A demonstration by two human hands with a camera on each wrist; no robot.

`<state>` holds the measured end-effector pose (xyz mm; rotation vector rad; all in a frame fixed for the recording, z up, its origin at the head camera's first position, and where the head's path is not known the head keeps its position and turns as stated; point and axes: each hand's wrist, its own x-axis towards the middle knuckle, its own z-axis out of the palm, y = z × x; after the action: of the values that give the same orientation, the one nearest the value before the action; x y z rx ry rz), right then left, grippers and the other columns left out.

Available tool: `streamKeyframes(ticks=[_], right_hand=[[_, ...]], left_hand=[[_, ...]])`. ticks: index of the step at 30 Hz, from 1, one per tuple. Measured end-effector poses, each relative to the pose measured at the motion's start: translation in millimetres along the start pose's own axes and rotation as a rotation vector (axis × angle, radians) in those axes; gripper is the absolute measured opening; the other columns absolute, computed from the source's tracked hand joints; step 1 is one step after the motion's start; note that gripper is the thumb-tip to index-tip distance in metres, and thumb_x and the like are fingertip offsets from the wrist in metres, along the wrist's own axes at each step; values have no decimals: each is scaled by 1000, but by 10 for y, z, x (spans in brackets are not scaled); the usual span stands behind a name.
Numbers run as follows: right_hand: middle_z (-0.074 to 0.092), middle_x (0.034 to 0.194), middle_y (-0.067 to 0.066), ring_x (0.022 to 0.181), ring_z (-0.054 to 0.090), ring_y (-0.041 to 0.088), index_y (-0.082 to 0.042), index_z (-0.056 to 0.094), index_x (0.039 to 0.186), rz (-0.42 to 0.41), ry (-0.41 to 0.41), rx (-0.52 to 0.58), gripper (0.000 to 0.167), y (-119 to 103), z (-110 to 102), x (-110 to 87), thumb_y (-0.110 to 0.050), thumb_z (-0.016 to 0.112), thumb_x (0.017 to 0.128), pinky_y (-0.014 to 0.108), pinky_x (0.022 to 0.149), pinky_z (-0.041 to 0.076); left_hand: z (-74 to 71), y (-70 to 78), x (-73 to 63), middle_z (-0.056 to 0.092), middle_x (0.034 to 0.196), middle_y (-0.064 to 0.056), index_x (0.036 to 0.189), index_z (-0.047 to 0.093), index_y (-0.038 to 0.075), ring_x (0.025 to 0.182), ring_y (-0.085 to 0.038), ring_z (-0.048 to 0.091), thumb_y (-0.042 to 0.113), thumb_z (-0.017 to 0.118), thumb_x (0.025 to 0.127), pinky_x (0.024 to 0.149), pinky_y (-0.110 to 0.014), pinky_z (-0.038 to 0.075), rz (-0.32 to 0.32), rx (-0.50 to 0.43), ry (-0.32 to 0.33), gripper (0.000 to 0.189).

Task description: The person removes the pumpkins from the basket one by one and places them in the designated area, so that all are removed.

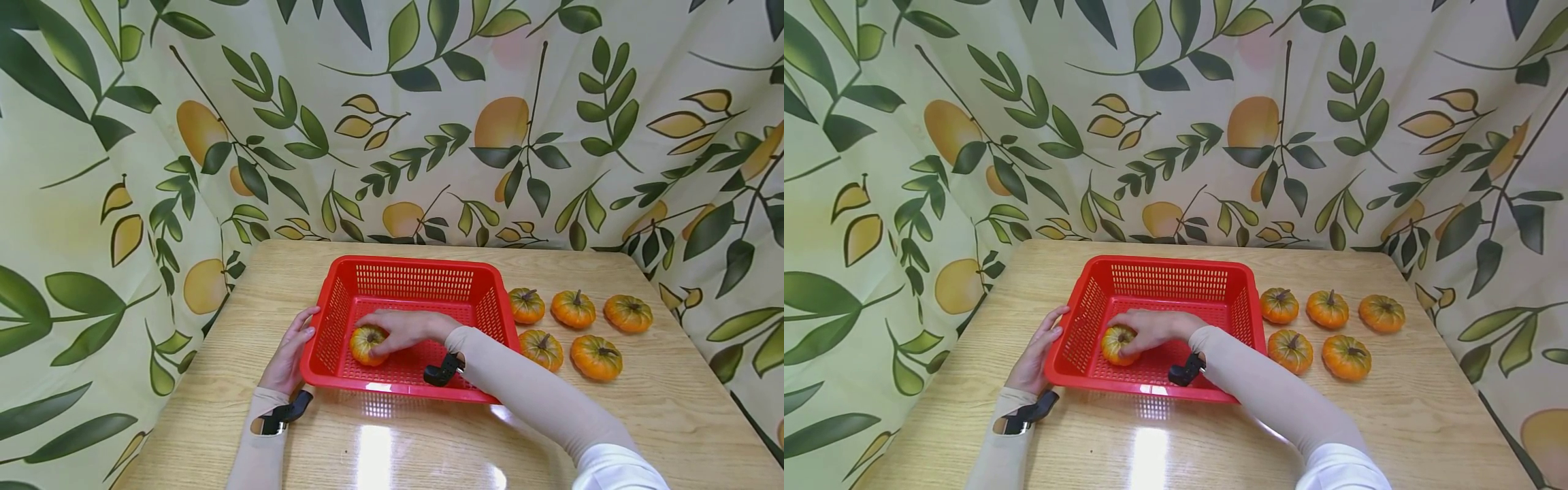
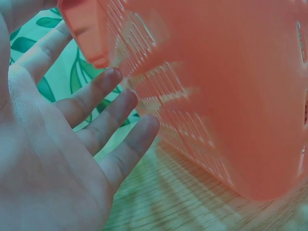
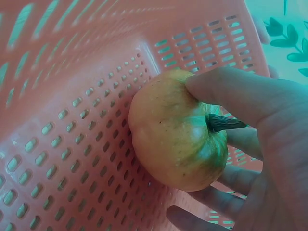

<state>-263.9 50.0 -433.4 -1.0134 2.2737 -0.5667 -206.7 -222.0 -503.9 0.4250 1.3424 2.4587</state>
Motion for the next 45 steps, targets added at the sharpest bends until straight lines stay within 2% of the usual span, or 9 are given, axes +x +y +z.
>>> streamKeyframes(ticks=[5,13,22,31,37,45], right_hand=[[49,144,3,128,48,18,-21,42,153,-16,15,0,66,-3,-2,1,-37,68,95,44,113,43],[48,139,2,125,47,15,-28,47,151,-48,5,24,58,7,-1,1,-26,67,96,39,108,45],[39,154,4,137,37,22,-23,49,149,-40,62,-7,56,6,0,6,-22,66,95,46,112,42],[35,159,8,143,34,25,-26,53,147,-48,41,-9,53,10,4,14,-20,64,96,48,114,41],[34,161,10,143,36,27,-25,54,146,-59,30,-8,51,12,12,22,-18,63,96,49,116,40],[28,163,12,147,28,31,-26,52,147,-45,33,-11,54,9,21,9,-20,65,94,53,114,39]], left_hand=[[-4,-3,1,57,132,1,139,50,28,113,-16,65,11,43,106,94,-34,59,-4,3,6,37],[5,8,-8,55,133,1,139,49,30,115,-16,65,14,44,106,96,-35,58,-32,10,32,36],[17,17,-1,56,132,1,139,48,29,113,-16,65,12,43,107,95,-35,59,-22,5,21,37],[16,18,5,56,132,1,139,48,30,114,-16,65,13,42,106,94,-35,59,-34,16,40,37],[9,14,-2,56,132,1,139,48,29,113,-16,65,13,43,107,94,-35,59,-27,3,27,37],[10,14,-8,56,132,0,140,48,29,114,-17,65,13,43,107,95,-35,59,-24,4,23,37]])
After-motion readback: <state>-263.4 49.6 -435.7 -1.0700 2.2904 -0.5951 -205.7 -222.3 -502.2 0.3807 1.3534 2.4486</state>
